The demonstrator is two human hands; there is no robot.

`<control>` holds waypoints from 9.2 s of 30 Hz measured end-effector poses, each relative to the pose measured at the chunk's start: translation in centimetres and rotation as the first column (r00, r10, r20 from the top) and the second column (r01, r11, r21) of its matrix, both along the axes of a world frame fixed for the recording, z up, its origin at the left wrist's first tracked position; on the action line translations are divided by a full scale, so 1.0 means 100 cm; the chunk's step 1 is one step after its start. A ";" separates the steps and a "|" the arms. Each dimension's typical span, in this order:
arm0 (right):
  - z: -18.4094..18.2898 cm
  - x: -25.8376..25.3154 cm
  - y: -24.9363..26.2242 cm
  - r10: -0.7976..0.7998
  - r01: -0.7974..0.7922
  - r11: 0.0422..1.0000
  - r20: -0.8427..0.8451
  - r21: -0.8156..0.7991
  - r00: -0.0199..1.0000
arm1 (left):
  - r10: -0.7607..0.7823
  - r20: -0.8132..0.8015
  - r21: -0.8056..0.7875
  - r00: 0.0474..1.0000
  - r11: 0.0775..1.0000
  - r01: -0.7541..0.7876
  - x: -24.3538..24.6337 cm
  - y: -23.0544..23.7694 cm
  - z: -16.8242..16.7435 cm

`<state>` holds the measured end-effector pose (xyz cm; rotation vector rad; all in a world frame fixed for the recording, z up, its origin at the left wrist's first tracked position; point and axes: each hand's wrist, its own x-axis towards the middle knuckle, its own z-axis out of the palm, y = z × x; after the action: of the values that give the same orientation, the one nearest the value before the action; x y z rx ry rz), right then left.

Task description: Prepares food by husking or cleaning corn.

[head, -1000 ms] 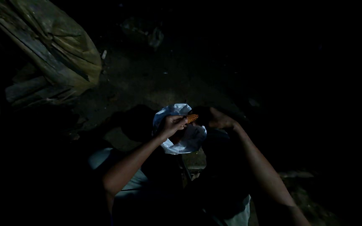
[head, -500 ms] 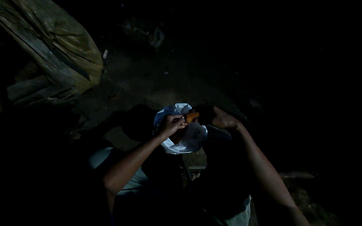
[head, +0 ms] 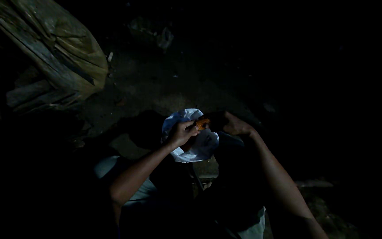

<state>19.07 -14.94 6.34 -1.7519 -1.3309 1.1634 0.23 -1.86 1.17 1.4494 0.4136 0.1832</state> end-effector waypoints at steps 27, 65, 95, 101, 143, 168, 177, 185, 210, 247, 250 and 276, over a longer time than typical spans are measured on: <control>0.013 -0.013 0.003 0.019 -0.007 0.997 0.149 -0.080 0.989 | 0.035 0.000 -0.003 0.999 0.999 -0.035 0.001 -0.002 -0.007; 0.004 -0.009 0.003 0.006 -0.002 0.999 0.094 -0.045 0.996 | 0.033 0.002 0.175 0.999 0.984 -0.032 0.001 -0.002 -0.007; 0.006 -0.014 0.004 0.051 -0.057 0.998 0.186 0.024 0.981 | 0.120 0.009 0.184 0.993 0.976 -0.120 0.001 -0.003 -0.009; 0.005 -0.011 0.004 0.035 -0.040 0.999 0.215 0.021 0.976 | 0.129 0.067 0.071 0.989 0.988 -0.134 0.002 -0.002 -0.011; 0.025 -0.034 0.009 -0.036 0.031 0.999 0.369 0.021 0.929 | 0.190 0.051 -0.098 0.981 0.978 -0.184 0.002 -0.003 -0.011; 0.017 -0.027 0.007 -0.033 0.017 0.998 0.324 0.053 0.945 | 0.159 0.065 0.046 0.985 0.986 -0.162 0.005 -0.001 -0.016; 0.024 -0.032 0.007 -0.030 0.017 0.999 0.368 0.038 0.929 | 0.157 0.012 -0.052 0.987 0.986 -0.157 0.001 -0.003 -0.010; 0.012 -0.035 0.008 -0.021 0.001 0.999 0.424 0.047 0.906 | 0.145 -0.044 -0.032 0.988 0.989 -0.147 0.004 -0.004 -0.001; 0.005 -0.018 0.001 -0.185 0.163 0.959 0.078 0.232 0.980 | 0.078 0.108 -0.191 0.991 0.980 -0.057 0.003 -0.001 -0.008; 0.019 -0.040 0.011 -0.130 0.106 0.989 0.266 0.103 0.955 | 0.215 -0.050 -0.122 0.975 0.968 -0.220 0.007 -0.004 -0.011; 0.012 -0.022 0.004 -0.161 0.146 0.979 0.101 0.143 0.982 | 0.191 0.034 -0.198 0.981 0.963 -0.180 0.006 -0.006 -0.008; 0.015 -0.036 0.009 -0.093 0.052 0.985 0.255 0.163 0.963 | 0.231 0.017 -0.097 0.973 0.969 -0.229 0.006 -0.005 -0.008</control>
<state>15.43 -14.08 7.82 -1.8690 -1.4539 0.7847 0.82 -2.32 0.39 1.3022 0.5607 0.3652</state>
